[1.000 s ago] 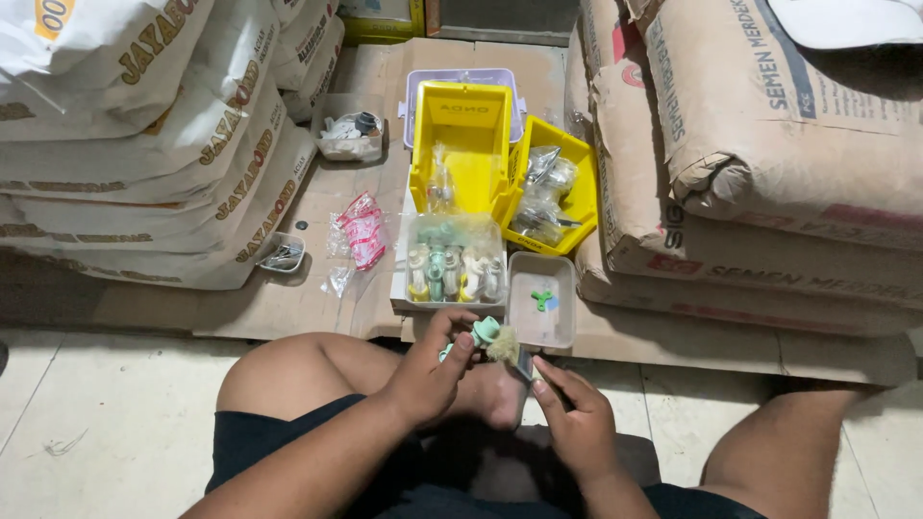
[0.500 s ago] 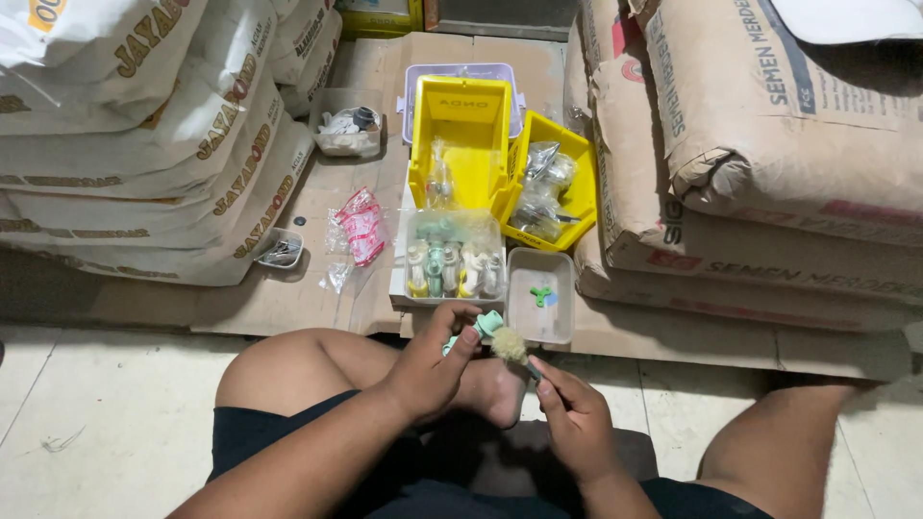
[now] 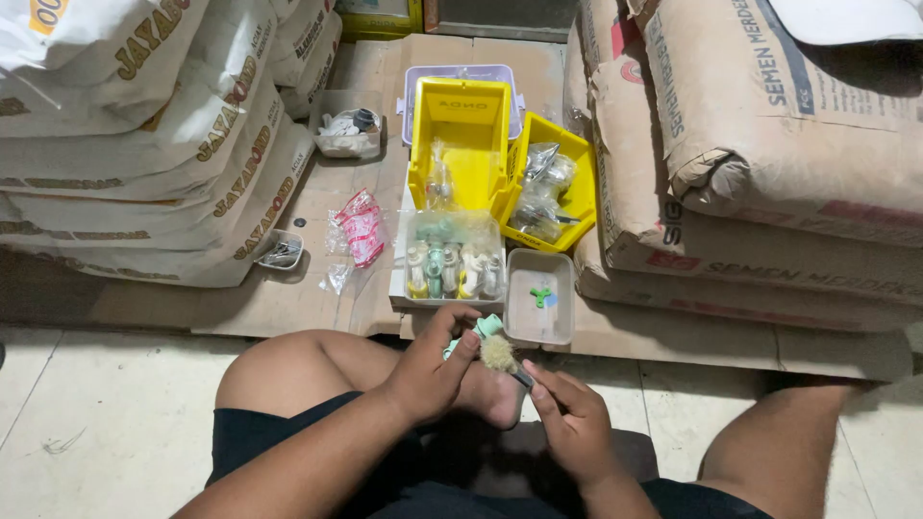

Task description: Sorting small plastic components and placing them into bags and storage bins

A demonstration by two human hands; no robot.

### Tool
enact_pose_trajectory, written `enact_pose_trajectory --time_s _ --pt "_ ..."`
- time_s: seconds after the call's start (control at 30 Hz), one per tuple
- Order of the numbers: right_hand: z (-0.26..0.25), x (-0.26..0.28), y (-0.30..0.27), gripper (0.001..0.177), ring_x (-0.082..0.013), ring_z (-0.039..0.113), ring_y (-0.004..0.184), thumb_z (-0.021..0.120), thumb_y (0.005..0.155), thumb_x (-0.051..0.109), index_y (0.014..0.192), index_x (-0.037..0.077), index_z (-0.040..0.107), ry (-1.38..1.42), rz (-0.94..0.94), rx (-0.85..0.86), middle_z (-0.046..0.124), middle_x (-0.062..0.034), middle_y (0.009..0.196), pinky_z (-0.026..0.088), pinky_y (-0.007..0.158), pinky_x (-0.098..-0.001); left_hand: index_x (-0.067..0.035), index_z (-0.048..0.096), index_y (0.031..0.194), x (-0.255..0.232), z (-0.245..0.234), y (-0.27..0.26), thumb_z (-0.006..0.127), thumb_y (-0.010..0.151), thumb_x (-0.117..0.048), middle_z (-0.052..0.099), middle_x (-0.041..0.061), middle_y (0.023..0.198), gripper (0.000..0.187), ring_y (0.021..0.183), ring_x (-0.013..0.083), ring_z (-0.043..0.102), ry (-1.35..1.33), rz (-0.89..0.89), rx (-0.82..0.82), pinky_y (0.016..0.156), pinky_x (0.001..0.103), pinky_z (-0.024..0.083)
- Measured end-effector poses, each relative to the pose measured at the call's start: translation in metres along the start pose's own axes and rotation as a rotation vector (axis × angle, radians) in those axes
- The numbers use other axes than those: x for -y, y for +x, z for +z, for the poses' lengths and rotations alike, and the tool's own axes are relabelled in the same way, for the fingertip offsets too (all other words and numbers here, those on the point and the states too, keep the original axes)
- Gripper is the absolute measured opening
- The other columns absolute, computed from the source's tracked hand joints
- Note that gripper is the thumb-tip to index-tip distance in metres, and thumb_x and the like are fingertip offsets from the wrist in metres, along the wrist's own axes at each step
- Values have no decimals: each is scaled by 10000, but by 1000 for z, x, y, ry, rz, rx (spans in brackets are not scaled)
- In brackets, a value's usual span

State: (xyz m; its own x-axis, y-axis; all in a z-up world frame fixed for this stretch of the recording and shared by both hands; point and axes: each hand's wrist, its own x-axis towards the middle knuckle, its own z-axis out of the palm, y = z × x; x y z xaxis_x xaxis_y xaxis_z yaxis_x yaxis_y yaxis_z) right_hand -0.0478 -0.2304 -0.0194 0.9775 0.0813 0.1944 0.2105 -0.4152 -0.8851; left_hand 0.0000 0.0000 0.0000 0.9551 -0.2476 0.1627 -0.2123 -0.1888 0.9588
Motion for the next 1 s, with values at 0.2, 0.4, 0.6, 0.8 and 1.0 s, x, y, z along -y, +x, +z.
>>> enact_pose_trajectory --time_s 0.2,0.4,0.6,0.8,1.0 --pt "5 -16 0 329 -156 736 859 686 900 185 1205 110 787 13 195 -116 830 -70 1090 552 758 -262 -79 467 1342 4 -1 -2 506 1019 -316 653 106 1131 402 917 189 643 -21 -53 19 846 335 537" --pt "6 -7 -2 303 -163 721 811 692 900 165 1177 97 795 56 106 -54 825 -74 1024 544 717 -258 -49 472 1334 12 2 -1 515 1030 -284 623 127 1148 387 963 189 628 -138 -53 -30 885 328 570" --pt "-6 -2 0 315 -155 642 686 691 879 135 1171 84 798 65 41 52 786 -62 889 496 633 -258 -59 497 1320 6 -1 -3 513 1021 -316 650 126 1146 395 970 202 675 -129 -120 -38 891 338 592" --pt "1 -8 5 377 -143 541 619 722 884 217 1255 257 784 -189 233 -55 679 3 771 428 578 -264 -65 500 1313 4 -1 -4 511 1018 -323 641 105 1080 392 883 168 645 -171 -136 -35 823 311 567" --pt "-5 3 0 317 -129 501 590 701 885 109 1190 80 785 -19 0 -83 636 -24 719 420 564 -254 -49 483 1313 11 5 -1 545 1022 -299 636 121 1109 389 942 185 639 -180 -58 -25 873 327 561"
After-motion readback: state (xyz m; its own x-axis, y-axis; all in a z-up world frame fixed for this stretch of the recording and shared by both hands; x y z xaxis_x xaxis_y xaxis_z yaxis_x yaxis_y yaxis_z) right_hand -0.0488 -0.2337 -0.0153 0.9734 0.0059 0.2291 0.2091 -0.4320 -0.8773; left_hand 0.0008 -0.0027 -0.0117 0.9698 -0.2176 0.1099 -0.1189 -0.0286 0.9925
